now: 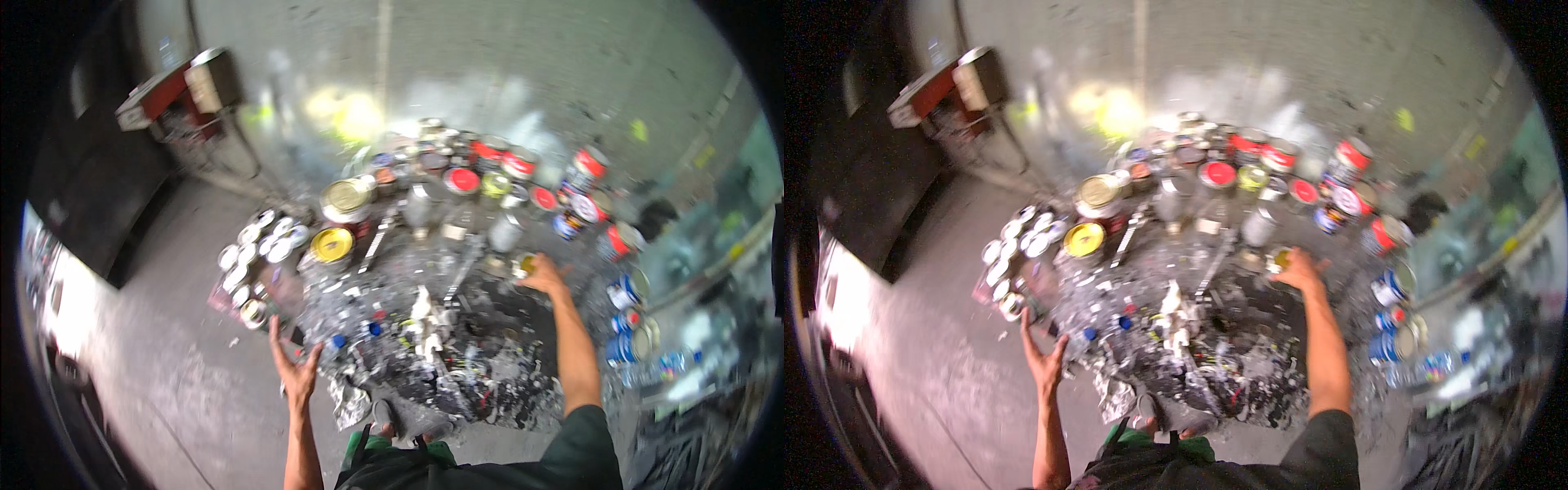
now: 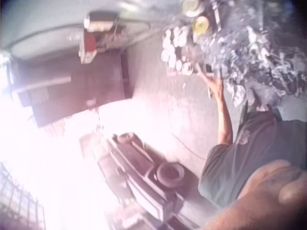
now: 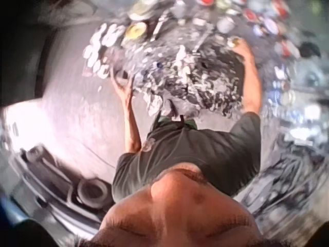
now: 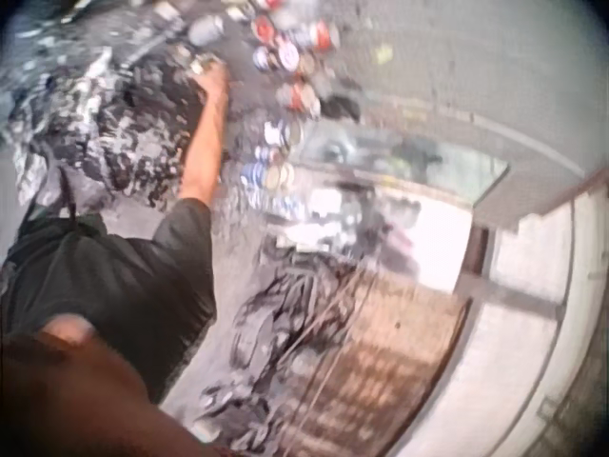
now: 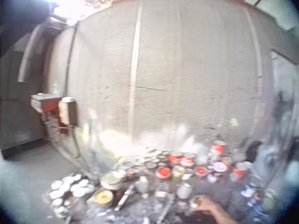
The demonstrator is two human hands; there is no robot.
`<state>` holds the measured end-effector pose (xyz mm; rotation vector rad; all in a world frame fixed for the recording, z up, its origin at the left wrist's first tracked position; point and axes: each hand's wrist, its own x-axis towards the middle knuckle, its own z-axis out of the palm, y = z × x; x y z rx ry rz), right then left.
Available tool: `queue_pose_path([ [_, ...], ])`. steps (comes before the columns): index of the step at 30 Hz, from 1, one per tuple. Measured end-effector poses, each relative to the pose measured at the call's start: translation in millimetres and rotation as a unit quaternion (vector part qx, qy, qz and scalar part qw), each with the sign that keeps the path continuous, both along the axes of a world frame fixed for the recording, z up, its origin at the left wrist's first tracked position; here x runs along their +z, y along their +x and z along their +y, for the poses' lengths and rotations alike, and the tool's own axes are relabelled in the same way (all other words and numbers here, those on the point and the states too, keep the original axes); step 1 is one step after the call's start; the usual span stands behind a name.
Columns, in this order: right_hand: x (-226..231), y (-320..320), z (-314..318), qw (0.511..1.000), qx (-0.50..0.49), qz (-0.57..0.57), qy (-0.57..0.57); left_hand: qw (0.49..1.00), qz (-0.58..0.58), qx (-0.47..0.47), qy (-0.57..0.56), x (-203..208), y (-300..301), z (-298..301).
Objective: The person moves around a cluttered workbench, handling various paint cans, a water bottle, and a roll of tape. They open a paint can, wipe its rim with a cloth, and then pick up a roll of tape and a pen, appearing to prepare for labeling or organizing.
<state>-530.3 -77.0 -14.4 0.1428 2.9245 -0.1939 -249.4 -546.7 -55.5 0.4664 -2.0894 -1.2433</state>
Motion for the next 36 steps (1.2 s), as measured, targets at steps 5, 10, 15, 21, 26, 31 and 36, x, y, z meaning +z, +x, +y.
queue_pose_path([
  [5,-37,-1,17,0.995,0.034,0.099,0.003,0.998,-0.042,0.044,-0.009,1,27,-25],
  [10,-4,32,-5,0.985,0.011,0.163,0.062,0.995,-0.065,0.075,0.031,-18,38,-52],
  [15,81,68,-62,0.986,0.053,0.160,0.018,0.990,-0.068,0.022,-0.119,-27,-53,-130],
  [21,115,99,-199,0.957,0.242,0.113,-0.114,0.900,-0.368,0.011,-0.234,-84,-191,-217],
  [26,67,107,-320,0.922,0.352,0.076,-0.144,0.857,-0.464,0.043,-0.219,-114,-218,-220],
  [31,12,102,-396,0.893,0.415,0.106,-0.141,0.872,-0.424,0.083,-0.228,-137,-216,-212],
  [36,-16,99,-420,0.875,0.442,0.143,-0.135,0.874,-0.425,0.098,-0.212,-159,-219,-227],
])
